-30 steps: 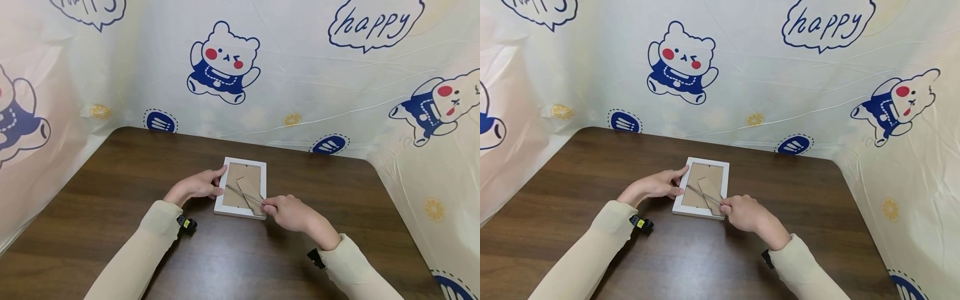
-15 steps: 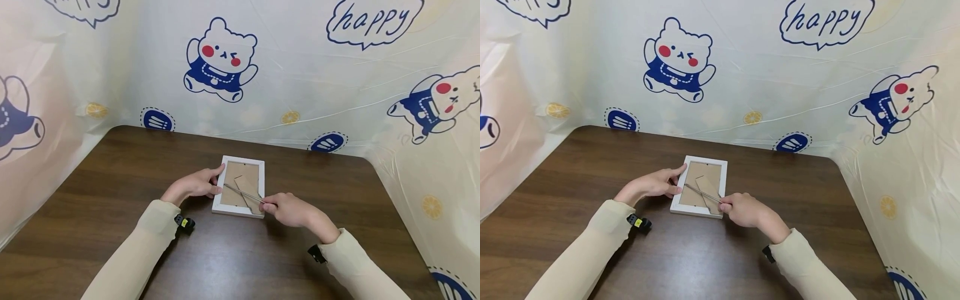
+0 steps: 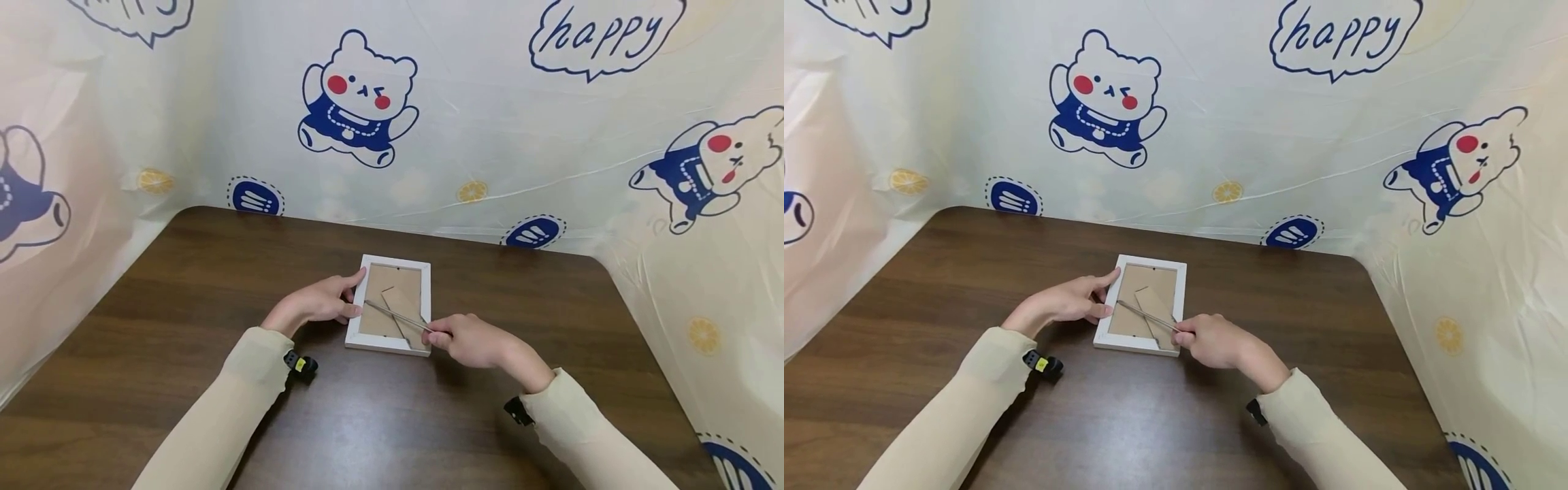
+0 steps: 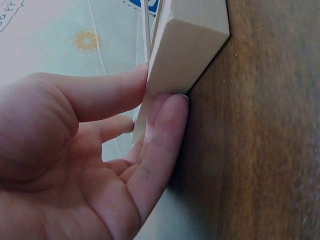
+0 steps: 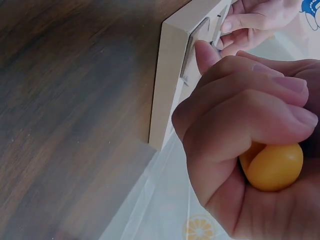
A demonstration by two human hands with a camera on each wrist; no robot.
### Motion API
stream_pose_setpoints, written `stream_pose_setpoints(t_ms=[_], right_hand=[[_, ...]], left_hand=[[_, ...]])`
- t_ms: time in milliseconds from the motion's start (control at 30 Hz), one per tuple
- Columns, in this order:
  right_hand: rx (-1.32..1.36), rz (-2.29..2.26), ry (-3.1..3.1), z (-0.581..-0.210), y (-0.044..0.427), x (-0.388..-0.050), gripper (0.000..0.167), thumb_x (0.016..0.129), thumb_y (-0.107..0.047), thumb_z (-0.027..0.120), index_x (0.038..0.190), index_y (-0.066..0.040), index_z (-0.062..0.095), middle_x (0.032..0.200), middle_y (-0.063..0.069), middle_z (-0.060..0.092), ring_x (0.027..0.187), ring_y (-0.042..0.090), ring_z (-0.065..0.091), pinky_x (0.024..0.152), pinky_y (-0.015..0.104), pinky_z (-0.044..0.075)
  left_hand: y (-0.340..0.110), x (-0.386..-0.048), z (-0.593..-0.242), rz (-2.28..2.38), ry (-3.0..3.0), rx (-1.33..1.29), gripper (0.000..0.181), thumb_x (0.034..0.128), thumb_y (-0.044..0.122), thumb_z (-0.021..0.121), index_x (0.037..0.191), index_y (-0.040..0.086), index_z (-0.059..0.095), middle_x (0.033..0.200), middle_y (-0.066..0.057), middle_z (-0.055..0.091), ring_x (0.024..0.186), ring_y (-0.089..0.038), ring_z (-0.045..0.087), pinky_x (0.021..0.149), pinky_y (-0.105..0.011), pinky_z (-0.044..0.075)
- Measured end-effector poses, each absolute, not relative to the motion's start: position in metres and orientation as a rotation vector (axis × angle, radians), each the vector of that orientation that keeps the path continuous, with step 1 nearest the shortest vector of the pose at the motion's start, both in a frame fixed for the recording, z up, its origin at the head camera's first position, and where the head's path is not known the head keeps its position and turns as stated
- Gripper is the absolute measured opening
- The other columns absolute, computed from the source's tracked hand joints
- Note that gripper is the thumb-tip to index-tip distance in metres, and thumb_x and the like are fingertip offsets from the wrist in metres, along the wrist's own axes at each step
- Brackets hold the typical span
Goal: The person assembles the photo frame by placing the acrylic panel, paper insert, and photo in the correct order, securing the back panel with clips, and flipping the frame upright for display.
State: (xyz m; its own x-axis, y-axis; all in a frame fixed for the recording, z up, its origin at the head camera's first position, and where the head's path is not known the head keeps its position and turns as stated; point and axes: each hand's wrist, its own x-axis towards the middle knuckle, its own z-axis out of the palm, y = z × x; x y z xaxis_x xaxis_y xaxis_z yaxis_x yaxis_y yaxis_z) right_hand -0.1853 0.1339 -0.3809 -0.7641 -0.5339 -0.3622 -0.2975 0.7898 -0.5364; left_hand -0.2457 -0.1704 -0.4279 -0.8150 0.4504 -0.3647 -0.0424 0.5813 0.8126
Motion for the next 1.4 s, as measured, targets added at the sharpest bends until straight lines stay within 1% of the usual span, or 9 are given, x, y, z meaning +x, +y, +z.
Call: stream_pose_setpoints(t_ms=[367, 600, 733, 867, 967, 1100, 1200, 1267, 1400], right_hand=[[-0.812, -0.618, 2.5, -0.38, 0.146, -0.182, 0.031, 0.114, -0.025, 0.052, 0.133, -0.011, 0.072, 0.122, 0.001, 0.075, 0.103, 0.013, 0.066, 0.098, 0.046, 0.057], [-0.808, -0.573, 2.614, -0.368, 0.167, -0.184, 0.035, 0.113, -0.026, 0.054, 0.142, -0.011, 0.067, 0.088, -0.003, 0.067, 0.07, 0.008, 0.056, 0.079, 0.036, 0.051], [-0.865, -0.543, 2.653, -0.361, 0.179, -0.183, 0.035, 0.111, -0.024, 0.058, 0.141, -0.009, 0.067, 0.089, -0.005, 0.07, 0.068, 0.004, 0.057, 0.078, 0.035, 0.053], [-0.921, -0.498, 2.708, -0.356, 0.187, -0.179, 0.031, 0.109, -0.025, 0.062, 0.135, -0.011, 0.072, 0.099, -0.009, 0.074, 0.073, 0.003, 0.058, 0.076, 0.033, 0.053], [-0.903, -0.457, 2.744, -0.354, 0.191, -0.176, 0.028, 0.108, -0.028, 0.065, 0.131, -0.014, 0.074, 0.092, -0.012, 0.073, 0.07, 0.002, 0.057, 0.072, 0.031, 0.052], [-0.897, -0.413, 2.788, -0.351, 0.194, -0.172, 0.027, 0.108, -0.036, 0.063, 0.125, -0.019, 0.077, 0.091, -0.015, 0.072, 0.075, 0.001, 0.061, 0.073, 0.035, 0.055], [-0.942, -0.392, 2.822, -0.35, 0.196, -0.169, 0.02, 0.109, -0.036, 0.061, 0.112, -0.025, 0.078, 0.084, -0.019, 0.067, 0.075, 0.001, 0.06, 0.07, 0.034, 0.054], [-0.986, -0.371, 2.845, -0.35, 0.196, -0.168, 0.017, 0.11, -0.033, 0.061, 0.101, -0.029, 0.075, 0.073, -0.021, 0.057, 0.068, 0.0, 0.054, 0.065, 0.03, 0.049], [-1.097, -0.323, 2.881, -0.351, 0.195, -0.165, 0.023, 0.108, -0.025, 0.063, 0.085, -0.031, 0.064, 0.064, -0.021, 0.041, 0.061, -0.001, 0.045, 0.058, 0.025, 0.041]], left_hand=[[-0.169, -0.244, -0.434, 1.216, 2.242, 0.312, 0.088, 0.1021, 0.002, 0.068, 0.171, 0.012, 0.014, 0.114, -0.02, 0.05, 0.099, -0.026, 0.065, 0.095, -0.041, 0.061], [-0.169, -0.244, -0.431, 1.205, 2.251, 0.306, 0.088, 0.102, 0.002, 0.068, 0.171, 0.012, 0.014, 0.114, -0.019, 0.049, 0.099, -0.025, 0.064, 0.095, -0.04, 0.061], [-0.169, -0.245, -0.43, 1.204, 2.253, 0.302, 0.088, 0.1021, 0.002, 0.068, 0.171, 0.013, 0.014, 0.115, -0.02, 0.049, 0.1, -0.026, 0.065, 0.096, -0.04, 0.061], [-0.169, -0.245, -0.429, 1.201, 2.258, 0.301, 0.088, 0.1023, 0.003, 0.068, 0.171, 0.013, 0.014, 0.115, -0.019, 0.049, 0.098, -0.025, 0.066, 0.096, -0.04, 0.061], [-0.17, -0.245, -0.429, 1.2, 2.262, 0.302, 0.088, 0.1022, 0.003, 0.068, 0.171, 0.013, 0.014, 0.115, -0.019, 0.049, 0.098, -0.025, 0.066, 0.095, -0.04, 0.061], [-0.171, -0.246, -0.429, 1.215, 2.255, 0.316, 0.088, 0.1019, 0.002, 0.068, 0.171, 0.012, 0.014, 0.113, -0.019, 0.049, 0.096, -0.025, 0.065, 0.094, -0.04, 0.061], [-0.171, -0.246, -0.429, 1.227, 2.25, 0.332, 0.088, 0.1019, 0.001, 0.068, 0.17, 0.01, 0.014, 0.111, -0.018, 0.05, 0.095, -0.024, 0.064, 0.093, -0.04, 0.062], [-0.171, -0.246, -0.429, 1.235, 2.247, 0.335, 0.088, 0.1018, 0.0, 0.068, 0.17, 0.009, 0.014, 0.11, -0.018, 0.05, 0.094, -0.024, 0.063, 0.093, -0.04, 0.062], [-0.171, -0.246, -0.427, 1.241, 2.244, 0.336, 0.088, 0.1016, -0.001, 0.067, 0.17, 0.009, 0.014, 0.109, -0.018, 0.051, 0.095, -0.024, 0.063, 0.092, -0.04, 0.062]])
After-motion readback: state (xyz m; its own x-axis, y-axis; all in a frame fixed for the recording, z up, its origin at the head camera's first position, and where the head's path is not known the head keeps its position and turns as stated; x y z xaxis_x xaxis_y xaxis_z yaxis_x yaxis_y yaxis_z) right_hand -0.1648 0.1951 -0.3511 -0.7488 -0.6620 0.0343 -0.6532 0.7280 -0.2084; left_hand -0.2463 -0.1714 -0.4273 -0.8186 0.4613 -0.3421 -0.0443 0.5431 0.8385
